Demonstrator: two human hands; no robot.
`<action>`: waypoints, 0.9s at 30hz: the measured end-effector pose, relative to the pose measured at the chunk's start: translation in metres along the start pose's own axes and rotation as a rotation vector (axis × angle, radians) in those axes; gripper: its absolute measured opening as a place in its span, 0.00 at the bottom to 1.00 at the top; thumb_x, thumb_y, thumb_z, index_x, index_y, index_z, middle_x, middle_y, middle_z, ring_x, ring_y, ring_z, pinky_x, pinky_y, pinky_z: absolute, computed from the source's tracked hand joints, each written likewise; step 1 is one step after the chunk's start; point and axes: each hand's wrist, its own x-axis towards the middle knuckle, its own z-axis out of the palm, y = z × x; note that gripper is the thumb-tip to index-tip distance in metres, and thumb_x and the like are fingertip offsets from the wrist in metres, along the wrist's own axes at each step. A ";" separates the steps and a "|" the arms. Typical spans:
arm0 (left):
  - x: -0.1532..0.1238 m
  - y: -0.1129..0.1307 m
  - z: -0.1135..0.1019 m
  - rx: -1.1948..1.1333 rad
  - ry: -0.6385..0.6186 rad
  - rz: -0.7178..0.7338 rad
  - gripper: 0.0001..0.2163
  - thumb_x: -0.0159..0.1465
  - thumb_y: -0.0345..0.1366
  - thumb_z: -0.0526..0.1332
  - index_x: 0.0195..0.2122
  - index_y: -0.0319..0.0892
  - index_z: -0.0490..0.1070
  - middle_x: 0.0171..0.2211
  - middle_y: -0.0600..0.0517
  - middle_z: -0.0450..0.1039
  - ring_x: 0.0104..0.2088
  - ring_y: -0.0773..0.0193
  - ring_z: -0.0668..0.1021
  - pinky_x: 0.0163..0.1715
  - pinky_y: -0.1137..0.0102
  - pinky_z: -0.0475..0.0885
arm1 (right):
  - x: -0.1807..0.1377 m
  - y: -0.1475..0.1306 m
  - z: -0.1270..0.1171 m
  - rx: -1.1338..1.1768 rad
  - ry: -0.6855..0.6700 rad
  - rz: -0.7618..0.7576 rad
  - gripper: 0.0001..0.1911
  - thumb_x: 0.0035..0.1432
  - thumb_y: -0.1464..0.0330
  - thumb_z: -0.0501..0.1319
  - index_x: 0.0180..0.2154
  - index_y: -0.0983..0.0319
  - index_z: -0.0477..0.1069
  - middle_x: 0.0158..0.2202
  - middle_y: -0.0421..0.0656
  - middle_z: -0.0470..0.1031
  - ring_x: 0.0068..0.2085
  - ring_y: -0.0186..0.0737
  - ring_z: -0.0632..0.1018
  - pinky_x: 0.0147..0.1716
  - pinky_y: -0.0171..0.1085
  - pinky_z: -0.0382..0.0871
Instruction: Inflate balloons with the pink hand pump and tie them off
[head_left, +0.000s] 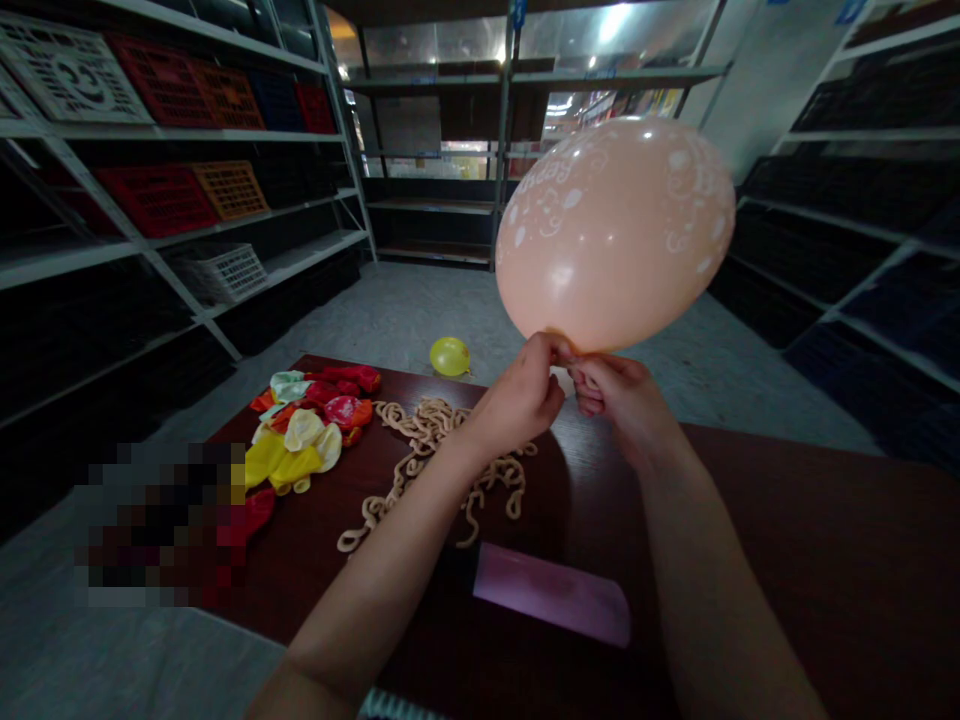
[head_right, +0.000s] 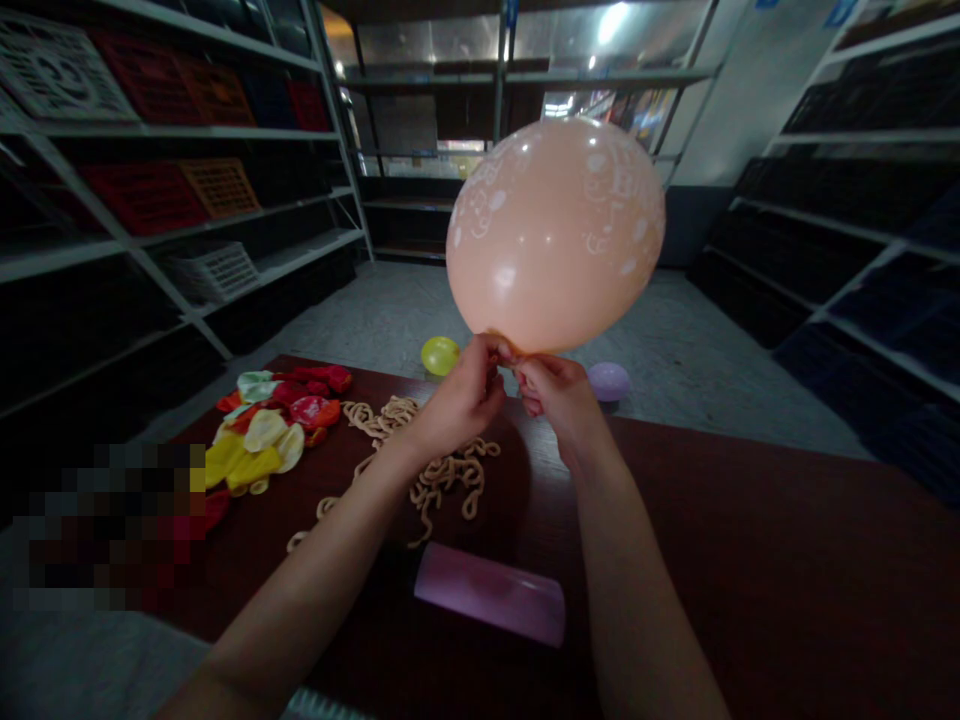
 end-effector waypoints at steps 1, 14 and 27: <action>-0.001 -0.001 0.000 0.055 -0.011 -0.007 0.11 0.63 0.26 0.55 0.45 0.44 0.61 0.46 0.43 0.69 0.48 0.56 0.74 0.52 0.61 0.69 | -0.001 -0.001 0.000 -0.011 -0.007 -0.001 0.14 0.49 0.67 0.63 0.17 0.59 0.62 0.17 0.32 0.52 0.20 0.27 0.54 0.20 0.33 0.49; -0.007 -0.008 0.000 0.199 -0.086 -0.063 0.07 0.67 0.29 0.54 0.45 0.43 0.63 0.44 0.43 0.70 0.43 0.54 0.76 0.44 0.62 0.72 | 0.002 0.001 -0.020 -0.168 -0.183 0.031 0.17 0.51 0.57 0.66 0.19 0.59 0.65 0.16 0.33 0.56 0.20 0.28 0.60 0.21 0.33 0.54; -0.007 -0.010 -0.013 0.051 -0.165 -0.082 0.03 0.67 0.30 0.54 0.39 0.45 0.65 0.40 0.47 0.71 0.39 0.60 0.74 0.42 0.66 0.68 | -0.001 -0.001 -0.030 -0.156 -0.285 0.022 0.18 0.49 0.52 0.71 0.29 0.61 0.79 0.28 0.42 0.78 0.26 0.34 0.75 0.25 0.34 0.71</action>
